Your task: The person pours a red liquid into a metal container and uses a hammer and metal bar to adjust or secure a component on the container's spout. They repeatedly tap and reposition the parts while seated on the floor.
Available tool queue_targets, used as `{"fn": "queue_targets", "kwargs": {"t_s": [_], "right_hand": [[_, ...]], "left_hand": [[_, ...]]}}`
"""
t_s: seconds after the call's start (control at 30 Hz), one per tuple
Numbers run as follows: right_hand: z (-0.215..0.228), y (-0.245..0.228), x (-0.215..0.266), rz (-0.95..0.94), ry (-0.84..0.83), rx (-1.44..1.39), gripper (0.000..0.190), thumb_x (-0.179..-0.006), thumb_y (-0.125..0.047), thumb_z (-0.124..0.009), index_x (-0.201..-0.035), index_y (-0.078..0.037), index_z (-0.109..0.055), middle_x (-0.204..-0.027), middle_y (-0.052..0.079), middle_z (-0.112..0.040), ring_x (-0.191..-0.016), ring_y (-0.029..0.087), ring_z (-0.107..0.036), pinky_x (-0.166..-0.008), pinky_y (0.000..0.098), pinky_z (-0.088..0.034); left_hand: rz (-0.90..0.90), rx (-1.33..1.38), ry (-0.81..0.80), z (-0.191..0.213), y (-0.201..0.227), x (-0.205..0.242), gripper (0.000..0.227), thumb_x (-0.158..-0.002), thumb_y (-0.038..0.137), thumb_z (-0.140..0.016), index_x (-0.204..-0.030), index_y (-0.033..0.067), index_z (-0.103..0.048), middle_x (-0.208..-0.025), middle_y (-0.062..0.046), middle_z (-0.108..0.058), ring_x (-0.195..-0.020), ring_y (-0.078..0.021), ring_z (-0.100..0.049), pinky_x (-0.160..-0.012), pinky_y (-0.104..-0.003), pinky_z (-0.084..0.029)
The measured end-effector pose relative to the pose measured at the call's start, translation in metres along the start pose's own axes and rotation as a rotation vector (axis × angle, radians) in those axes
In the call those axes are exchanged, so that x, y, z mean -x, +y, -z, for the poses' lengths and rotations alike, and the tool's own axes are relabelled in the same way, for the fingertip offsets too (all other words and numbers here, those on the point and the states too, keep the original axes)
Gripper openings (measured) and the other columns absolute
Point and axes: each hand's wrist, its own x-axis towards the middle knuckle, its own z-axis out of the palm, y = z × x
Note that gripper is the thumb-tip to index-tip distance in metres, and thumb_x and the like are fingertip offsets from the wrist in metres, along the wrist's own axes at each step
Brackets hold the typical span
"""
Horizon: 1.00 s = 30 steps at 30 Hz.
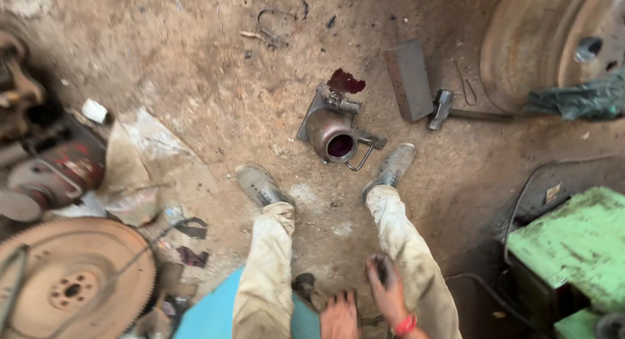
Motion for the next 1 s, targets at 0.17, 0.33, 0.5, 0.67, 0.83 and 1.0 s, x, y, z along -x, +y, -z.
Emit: {"fn": "queue_targets", "kwargs": {"t_s": [0.17,0.33,0.5,0.67,0.83,1.0], "right_hand": [[-0.029,-0.051,0.052,-0.181,-0.059,-0.135,0.014,-0.091,-0.009,-0.070,-0.104,-0.006,-0.068,-0.079,0.000,-0.063,-0.068,0.008,-0.057,-0.060,0.0240,-0.049],[0.015,-0.151,-0.056,0.163,-0.116,0.215,0.010,-0.089,-0.008,-0.075,-0.099,-0.006,-0.075,-0.085,0.001,-0.077,-0.082,0.010,-0.069,-0.076,0.0251,-0.057],[0.036,-0.164,-0.279,0.161,-0.102,-0.010,0.019,-0.097,-0.018,-0.075,-0.108,-0.003,-0.077,-0.088,0.000,-0.072,-0.076,0.007,-0.061,-0.066,0.0237,-0.050],[0.011,-0.140,-0.387,0.034,-0.239,-0.099,0.022,-0.091,-0.020,-0.076,-0.106,-0.004,-0.078,-0.088,-0.003,-0.076,-0.075,0.005,-0.064,-0.066,0.0233,-0.052],[-0.016,-0.100,-0.438,0.088,-0.332,0.168,0.026,-0.091,-0.028,-0.079,-0.105,-0.005,-0.079,-0.086,-0.001,-0.074,-0.072,0.006,-0.059,-0.064,0.0266,-0.050],[-0.035,-0.072,-0.470,0.265,-0.372,0.180,0.023,-0.092,-0.026,-0.077,-0.104,-0.007,-0.078,-0.086,-0.003,-0.075,-0.071,0.004,-0.060,-0.063,0.0271,-0.052]], "left_hand": [[-0.148,0.023,-0.072,0.010,-0.019,0.032,0.074,-0.059,0.008,-0.078,-0.130,-0.0011,-0.058,-0.124,-0.026,-0.062,-0.112,-0.0447,-0.061,-0.091,-0.053,-0.052],[-0.238,0.119,0.095,0.072,-0.045,-0.009,0.079,-0.049,0.006,-0.082,-0.126,-0.0023,-0.063,-0.124,-0.028,-0.063,-0.112,-0.0478,-0.061,-0.091,-0.054,-0.052],[-0.036,0.346,0.446,0.206,-0.105,-0.124,0.036,-0.084,0.015,-0.074,-0.119,0.0065,-0.071,-0.106,-0.018,-0.075,-0.100,-0.0382,-0.071,-0.087,-0.045,-0.056],[-0.218,0.288,0.625,0.307,-0.102,-0.187,0.023,-0.099,0.017,-0.064,-0.118,0.0069,-0.071,-0.107,-0.013,-0.076,-0.088,-0.0246,-0.075,-0.078,-0.036,-0.065],[-0.377,0.004,0.619,0.362,-0.082,-0.240,0.020,-0.099,0.019,-0.065,-0.108,0.0040,-0.073,-0.102,-0.017,-0.075,-0.083,-0.0276,-0.075,-0.079,-0.039,-0.060],[-0.451,-0.272,0.524,0.389,-0.057,-0.331,0.028,-0.094,0.030,-0.067,-0.108,0.0079,-0.076,-0.105,-0.015,-0.076,-0.095,-0.0321,-0.073,-0.085,-0.045,-0.057]]}}
